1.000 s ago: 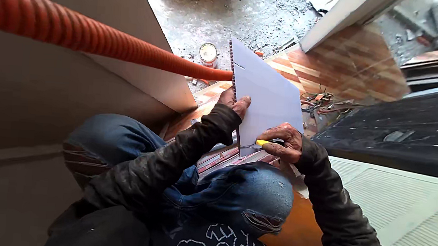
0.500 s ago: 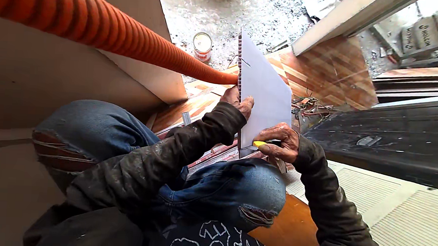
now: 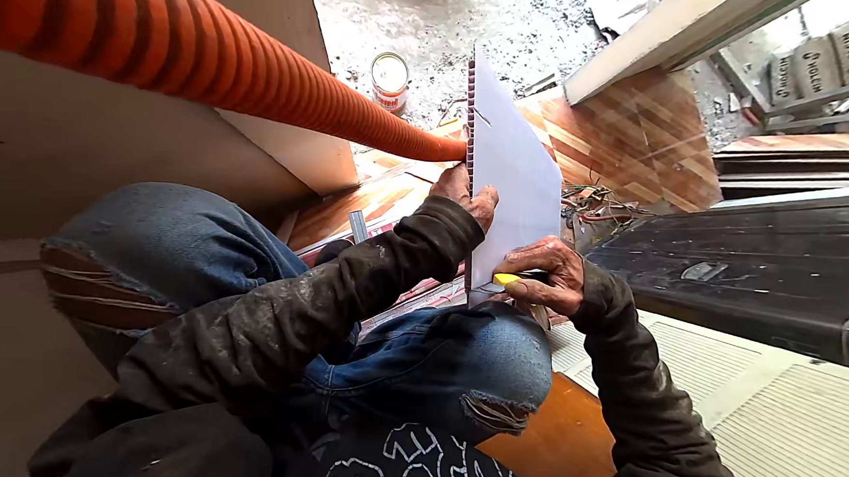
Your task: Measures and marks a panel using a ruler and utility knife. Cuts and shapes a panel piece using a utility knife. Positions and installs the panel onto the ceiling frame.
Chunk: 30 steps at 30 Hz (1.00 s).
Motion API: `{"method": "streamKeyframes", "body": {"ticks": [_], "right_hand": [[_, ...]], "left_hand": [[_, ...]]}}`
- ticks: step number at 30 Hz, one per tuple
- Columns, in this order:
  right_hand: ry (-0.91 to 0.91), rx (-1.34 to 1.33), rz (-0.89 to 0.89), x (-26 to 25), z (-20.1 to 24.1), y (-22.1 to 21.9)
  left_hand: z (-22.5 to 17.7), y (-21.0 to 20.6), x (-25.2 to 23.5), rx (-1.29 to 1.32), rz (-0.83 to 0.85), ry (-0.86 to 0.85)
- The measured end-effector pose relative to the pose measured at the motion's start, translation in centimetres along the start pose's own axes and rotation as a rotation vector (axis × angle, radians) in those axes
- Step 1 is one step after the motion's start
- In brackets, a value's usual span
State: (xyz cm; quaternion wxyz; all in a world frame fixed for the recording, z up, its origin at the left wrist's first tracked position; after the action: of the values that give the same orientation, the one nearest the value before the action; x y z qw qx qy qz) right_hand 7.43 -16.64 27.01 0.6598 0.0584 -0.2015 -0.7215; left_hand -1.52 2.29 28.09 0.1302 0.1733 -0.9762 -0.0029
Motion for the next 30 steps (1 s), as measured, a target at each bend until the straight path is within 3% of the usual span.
{"method": "streamKeyframes", "body": {"ticks": [10, 30], "right_hand": [[0.016, 0.015, 0.023, -0.1, 0.1, -0.3], [-0.147, 0.245, -0.019, 0.5, 0.9, -1.4]], "left_hand": [[-0.9, 0.0, 0.6, -0.075, -0.008, 0.012], [0.5, -0.1, 1.0, -0.123, -0.047, 0.012]]}}
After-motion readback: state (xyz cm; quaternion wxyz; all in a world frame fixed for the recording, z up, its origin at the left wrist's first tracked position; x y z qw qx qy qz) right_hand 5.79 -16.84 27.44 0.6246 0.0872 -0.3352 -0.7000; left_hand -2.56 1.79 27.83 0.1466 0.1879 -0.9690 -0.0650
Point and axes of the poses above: each hand's wrist, its own x-axis away from the middle knuckle, its own y-axis out of the back of the hand, z = x × y, the point moved 1 cm from there along -x, towards the middle knuckle, and after that the axes turned 13 degrees about -y, right-handed, at the moved point
